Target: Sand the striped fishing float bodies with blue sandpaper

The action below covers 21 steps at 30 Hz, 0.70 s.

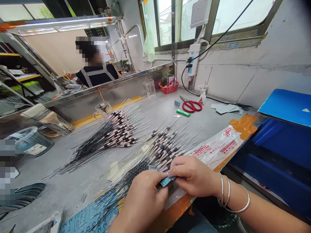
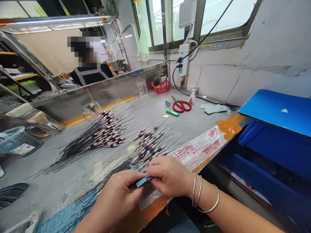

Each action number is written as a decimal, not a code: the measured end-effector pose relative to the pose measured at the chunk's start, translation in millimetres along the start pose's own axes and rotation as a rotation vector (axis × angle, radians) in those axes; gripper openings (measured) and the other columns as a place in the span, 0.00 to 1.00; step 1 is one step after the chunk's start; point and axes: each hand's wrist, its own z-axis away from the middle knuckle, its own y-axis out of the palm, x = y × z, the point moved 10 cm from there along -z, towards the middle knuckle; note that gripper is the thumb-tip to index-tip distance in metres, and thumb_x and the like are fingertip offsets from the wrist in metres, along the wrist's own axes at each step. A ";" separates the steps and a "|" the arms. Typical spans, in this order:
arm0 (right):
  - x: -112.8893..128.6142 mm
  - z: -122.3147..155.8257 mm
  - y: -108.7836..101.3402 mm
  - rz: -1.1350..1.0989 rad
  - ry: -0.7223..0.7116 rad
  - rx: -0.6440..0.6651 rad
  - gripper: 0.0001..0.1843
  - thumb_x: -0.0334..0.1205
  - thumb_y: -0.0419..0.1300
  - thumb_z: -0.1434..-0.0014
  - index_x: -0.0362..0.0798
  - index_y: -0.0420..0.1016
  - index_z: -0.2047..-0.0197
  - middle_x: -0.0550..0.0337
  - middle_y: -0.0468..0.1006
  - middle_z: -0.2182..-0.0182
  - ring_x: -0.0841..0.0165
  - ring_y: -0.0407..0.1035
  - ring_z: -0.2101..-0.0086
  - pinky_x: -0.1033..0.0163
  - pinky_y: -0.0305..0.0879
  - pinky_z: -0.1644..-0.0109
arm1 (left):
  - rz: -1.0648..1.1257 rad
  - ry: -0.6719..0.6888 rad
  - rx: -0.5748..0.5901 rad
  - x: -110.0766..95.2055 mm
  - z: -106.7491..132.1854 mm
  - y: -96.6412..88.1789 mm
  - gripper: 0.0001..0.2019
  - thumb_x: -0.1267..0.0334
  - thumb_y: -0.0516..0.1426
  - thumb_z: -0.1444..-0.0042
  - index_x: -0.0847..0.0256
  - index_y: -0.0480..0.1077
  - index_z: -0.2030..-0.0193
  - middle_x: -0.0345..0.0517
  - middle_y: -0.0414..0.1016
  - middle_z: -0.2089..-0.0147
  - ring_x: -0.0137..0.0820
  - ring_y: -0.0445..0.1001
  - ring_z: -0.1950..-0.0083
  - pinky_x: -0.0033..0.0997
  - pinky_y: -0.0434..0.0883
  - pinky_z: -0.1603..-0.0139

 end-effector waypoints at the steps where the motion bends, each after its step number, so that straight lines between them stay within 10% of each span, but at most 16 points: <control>1: -0.3 0.1 -0.1 -0.003 0.002 0.000 0.14 0.25 0.55 0.47 0.47 0.76 0.60 0.57 0.72 0.70 0.68 0.66 0.68 0.65 0.61 0.66 | -0.006 -0.003 0.004 1.0 0.5 0.0 0.15 0.72 0.54 0.50 0.52 0.78 0.60 0.42 0.80 0.64 0.35 0.76 0.62 0.30 0.70 0.61; 14: -1.0 -1.7 0.8 -0.016 0.013 0.001 0.11 0.26 0.55 0.46 0.47 0.75 0.63 0.57 0.73 0.70 0.68 0.66 0.68 0.65 0.61 0.65 | -0.031 0.043 0.030 -0.4 3.6 0.4 0.15 0.71 0.53 0.46 0.49 0.76 0.59 0.41 0.80 0.61 0.37 0.76 0.58 0.35 0.71 0.57; 19: 0.0 -5.3 0.5 -0.016 -0.007 0.040 0.06 0.31 0.51 0.41 0.46 0.69 0.65 0.57 0.71 0.71 0.67 0.63 0.70 0.63 0.59 0.66 | 0.018 0.081 -0.238 6.5 24.9 -60.8 0.14 0.58 0.50 0.36 0.52 0.76 0.66 0.40 0.77 0.68 0.30 0.76 0.65 0.26 0.72 0.65; 21: -3.2 -7.3 -2.0 -0.015 0.029 0.036 0.06 0.34 0.49 0.38 0.46 0.66 0.65 0.58 0.70 0.71 0.68 0.62 0.71 0.63 0.59 0.67 | -0.016 0.050 -0.377 30.4 51.4 -96.5 0.11 0.53 0.54 0.39 0.46 0.74 0.53 0.36 0.80 0.58 0.32 0.79 0.57 0.25 0.75 0.57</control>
